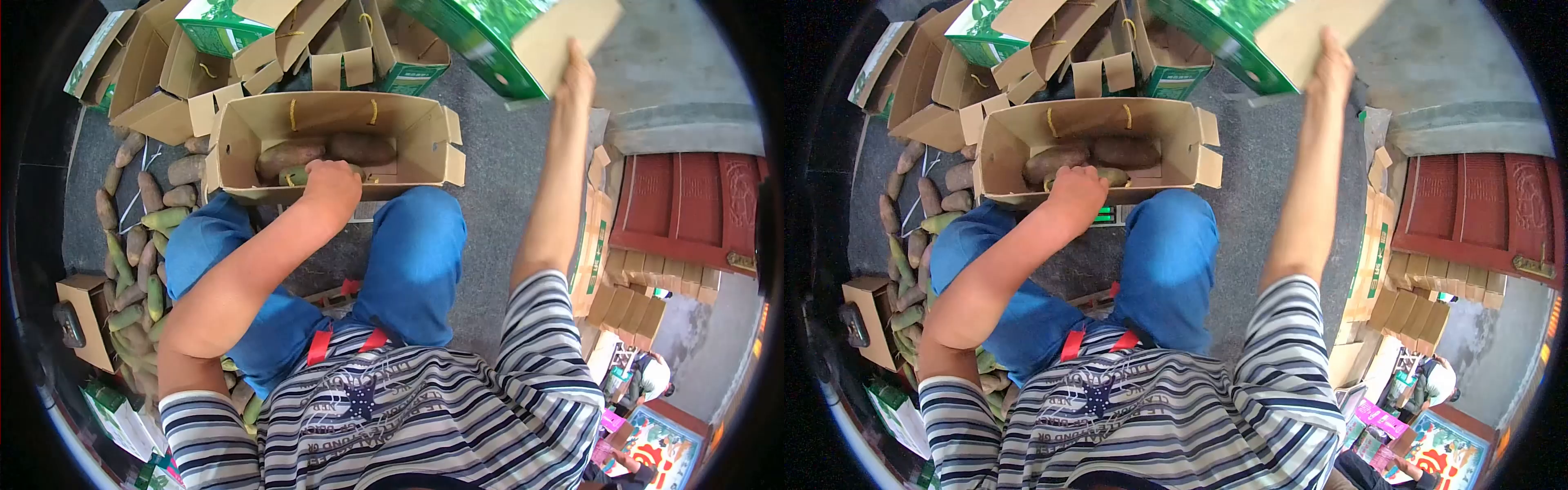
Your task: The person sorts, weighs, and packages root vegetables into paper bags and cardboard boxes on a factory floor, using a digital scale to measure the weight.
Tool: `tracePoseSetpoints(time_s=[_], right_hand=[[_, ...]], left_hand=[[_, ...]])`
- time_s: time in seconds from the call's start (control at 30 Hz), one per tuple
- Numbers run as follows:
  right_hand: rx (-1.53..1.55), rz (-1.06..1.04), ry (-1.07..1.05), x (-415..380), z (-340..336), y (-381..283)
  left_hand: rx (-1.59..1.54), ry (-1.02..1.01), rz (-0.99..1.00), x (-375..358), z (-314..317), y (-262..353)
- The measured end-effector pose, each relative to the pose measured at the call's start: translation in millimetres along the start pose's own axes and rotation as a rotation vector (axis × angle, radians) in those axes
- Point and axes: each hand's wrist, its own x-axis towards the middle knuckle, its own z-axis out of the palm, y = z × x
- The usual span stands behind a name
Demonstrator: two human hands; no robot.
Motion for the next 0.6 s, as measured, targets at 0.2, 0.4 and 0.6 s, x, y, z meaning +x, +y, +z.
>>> tracePoseSetpoints(time_s=[0.2, 0.4, 0.6], right_hand=[[-0.108, 0.472, 0.062, -24.2, 96.0, 137.1], [-0.187, 0.444, -0.301, -35.0, 90.4, 127.3], [-0.312, 0.197, -0.216, -111.6, 66.0, 67.2]], left_hand=[[-0.031, 0.02, 0.0, -2.7, 1.5, -1.6], [0.012, 0.048, -0.026, -2.5, 1.0, 3.0], [-0.053, 0.018, -0.009, -3.6, -2.2, 0.8]])
